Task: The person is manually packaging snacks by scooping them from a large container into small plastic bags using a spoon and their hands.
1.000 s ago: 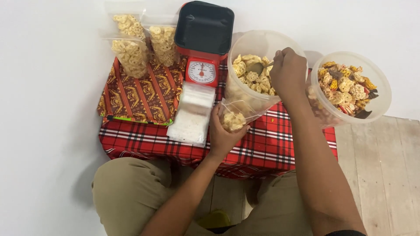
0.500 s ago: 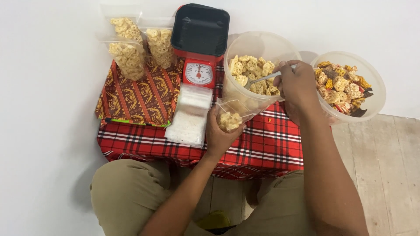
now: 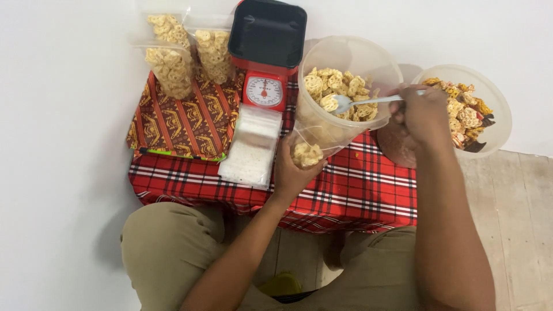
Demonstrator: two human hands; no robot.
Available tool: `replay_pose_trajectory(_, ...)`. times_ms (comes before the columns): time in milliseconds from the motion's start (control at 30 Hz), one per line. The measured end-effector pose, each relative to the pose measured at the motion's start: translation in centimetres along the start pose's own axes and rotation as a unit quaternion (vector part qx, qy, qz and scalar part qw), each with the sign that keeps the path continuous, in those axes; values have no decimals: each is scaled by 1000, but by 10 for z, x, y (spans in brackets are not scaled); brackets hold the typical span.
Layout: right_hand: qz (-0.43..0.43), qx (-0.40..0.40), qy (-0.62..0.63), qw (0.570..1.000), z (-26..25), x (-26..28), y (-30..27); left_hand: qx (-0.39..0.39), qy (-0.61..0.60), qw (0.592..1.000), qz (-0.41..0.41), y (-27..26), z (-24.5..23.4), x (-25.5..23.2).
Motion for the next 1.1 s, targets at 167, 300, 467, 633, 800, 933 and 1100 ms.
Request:
replay_pose_trajectory(167,39,-9,88,995,-12,42,-41,85,69,994,-13,6,-5,-22)
replay_pose_trajectory(300,27,-2,68,997,-8,60,-63,67,68,995,5,6,-7,-21)
replay_pose_trajectory(467,12,8,25,1000,10,69,-84,42,92,995,13,8,-11,-24)
replay_pose_trajectory(633,-140,34,-102,984,42,59,-92,-51,4,999,4,4,-6,1)
replay_pose_trajectory(800,-309,87,-214,922,82,96,-138,-81,-1,996,27,5,-11,-5)
replay_pose_trajectory(933,-351,67,-234,904,74,98,-134,-90,-8,995,31,4,-12,2)
replay_pose_trajectory(1100,-331,63,-204,919,63,90,-127,-86,-23,995,54,8,-17,-15)
Point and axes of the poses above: each hand's wrist, its own y-axis towards the middle knuckle, its own z-axis out of the palm, x = y × z, the point moved 8 cm from there along y, towards the middle knuckle, and after that the axes turned 2 degrees about -z, right-handed, at the moved point
